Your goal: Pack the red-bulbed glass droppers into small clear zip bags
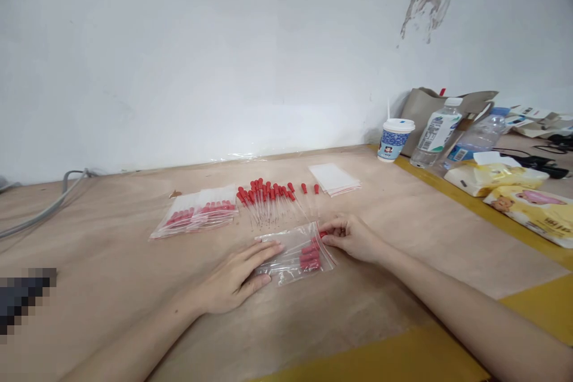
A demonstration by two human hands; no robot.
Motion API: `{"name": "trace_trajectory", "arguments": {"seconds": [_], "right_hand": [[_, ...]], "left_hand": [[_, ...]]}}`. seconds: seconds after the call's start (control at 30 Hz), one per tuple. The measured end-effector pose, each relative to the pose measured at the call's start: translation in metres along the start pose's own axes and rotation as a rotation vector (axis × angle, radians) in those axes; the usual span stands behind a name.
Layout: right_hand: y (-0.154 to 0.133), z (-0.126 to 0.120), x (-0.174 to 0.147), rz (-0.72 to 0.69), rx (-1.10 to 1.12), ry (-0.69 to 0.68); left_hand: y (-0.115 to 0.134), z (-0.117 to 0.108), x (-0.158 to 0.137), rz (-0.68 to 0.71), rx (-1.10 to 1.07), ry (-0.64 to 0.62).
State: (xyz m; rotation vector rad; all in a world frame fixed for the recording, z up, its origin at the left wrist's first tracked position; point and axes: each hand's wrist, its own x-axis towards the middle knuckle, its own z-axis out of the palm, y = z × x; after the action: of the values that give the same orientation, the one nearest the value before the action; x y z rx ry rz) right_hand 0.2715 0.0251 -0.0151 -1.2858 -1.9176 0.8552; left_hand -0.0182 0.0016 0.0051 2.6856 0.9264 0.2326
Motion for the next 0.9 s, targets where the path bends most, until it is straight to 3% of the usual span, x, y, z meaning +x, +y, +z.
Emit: {"name": "trace_trajectory", "arguments": {"seconds": [0.07,0.17,0.6,0.8,0.9], "right_hand": [[-0.004,0.002,-0.002,-0.059,-0.052,0.033],[-0.01,0.008,-0.004,-0.064,0.086,-0.028],[-0.019,0.007,-0.004,0.249,0.435,-0.102],[-0.022,0.007,-0.001,0.404,0.694,-0.018],[-0.021,0.009,0.001,0.413,0.661,-0.011]], "left_hand": [[0.0,0.0,0.001,0.001,-0.007,0.006],[0.001,0.001,0.002,-0.003,0.002,0.006],[0.003,-0.001,0.004,0.021,0.028,-0.002],[0.005,-0.003,0.005,0.026,0.031,-0.012],[0.005,-0.003,0.005,0.023,0.027,-0.017]]}}
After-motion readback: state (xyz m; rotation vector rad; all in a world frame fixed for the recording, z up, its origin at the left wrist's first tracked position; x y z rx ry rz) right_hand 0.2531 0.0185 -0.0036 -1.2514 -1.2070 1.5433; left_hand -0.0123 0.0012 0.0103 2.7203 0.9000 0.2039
